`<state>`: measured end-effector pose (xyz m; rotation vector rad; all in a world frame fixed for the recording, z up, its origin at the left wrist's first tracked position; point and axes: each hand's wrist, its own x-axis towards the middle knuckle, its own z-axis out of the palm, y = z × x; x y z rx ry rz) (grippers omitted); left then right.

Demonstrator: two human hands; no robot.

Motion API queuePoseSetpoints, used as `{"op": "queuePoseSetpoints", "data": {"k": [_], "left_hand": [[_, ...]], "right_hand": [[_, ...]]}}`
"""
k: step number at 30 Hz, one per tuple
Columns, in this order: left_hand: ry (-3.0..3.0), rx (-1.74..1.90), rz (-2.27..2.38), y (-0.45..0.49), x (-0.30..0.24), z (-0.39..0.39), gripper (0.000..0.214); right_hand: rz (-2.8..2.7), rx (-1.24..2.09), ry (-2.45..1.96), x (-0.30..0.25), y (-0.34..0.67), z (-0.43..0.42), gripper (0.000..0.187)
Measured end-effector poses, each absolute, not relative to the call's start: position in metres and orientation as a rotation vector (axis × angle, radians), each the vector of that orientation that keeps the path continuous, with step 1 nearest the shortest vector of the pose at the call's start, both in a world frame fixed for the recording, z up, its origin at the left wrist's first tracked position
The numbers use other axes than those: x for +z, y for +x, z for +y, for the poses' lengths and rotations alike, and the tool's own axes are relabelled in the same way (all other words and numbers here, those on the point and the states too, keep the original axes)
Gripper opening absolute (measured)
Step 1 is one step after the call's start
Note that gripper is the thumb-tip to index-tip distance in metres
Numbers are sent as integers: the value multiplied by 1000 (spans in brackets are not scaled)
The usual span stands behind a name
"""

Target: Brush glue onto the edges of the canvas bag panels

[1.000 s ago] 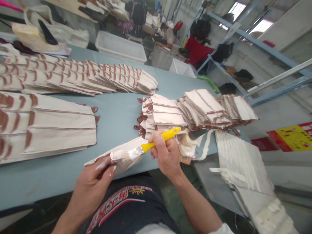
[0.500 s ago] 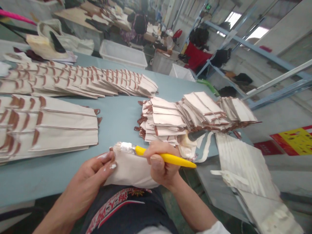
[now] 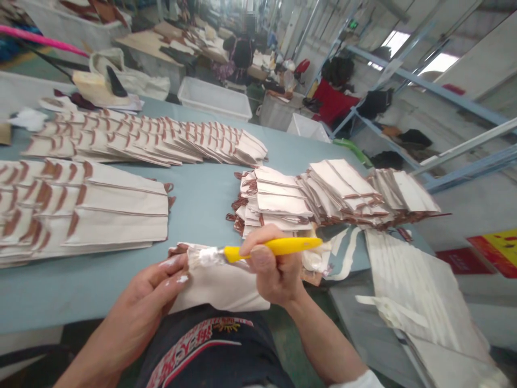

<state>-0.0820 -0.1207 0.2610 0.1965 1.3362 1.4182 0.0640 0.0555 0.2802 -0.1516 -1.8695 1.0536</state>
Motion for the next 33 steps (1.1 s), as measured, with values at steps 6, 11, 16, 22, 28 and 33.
{"op": "queuePoseSetpoints", "data": {"k": [6,11,16,22,28,33], "left_hand": [[278,1447,1466,-81,258,-123,37],[261,1403,1460,-79,259,-124,50],[297,1415,1503,-79,253,-124,50],[620,1471,1767,-89,251,-111,30],[842,1484,1932,-123,260,-84,23],[1120,1412,2035,-176,276,-44,31]], "right_hand": [[-1972,1104,-139,289,56,68,44],[-1920,1072,-51,291,64,64,34],[-1946,1127,-23,280,39,61,36],[-1591,1215,-406,267,37,62,45],[-1342,1318,-890,244,72,80,57],[-1096,1288,-1003,240,95,99,51]]}}
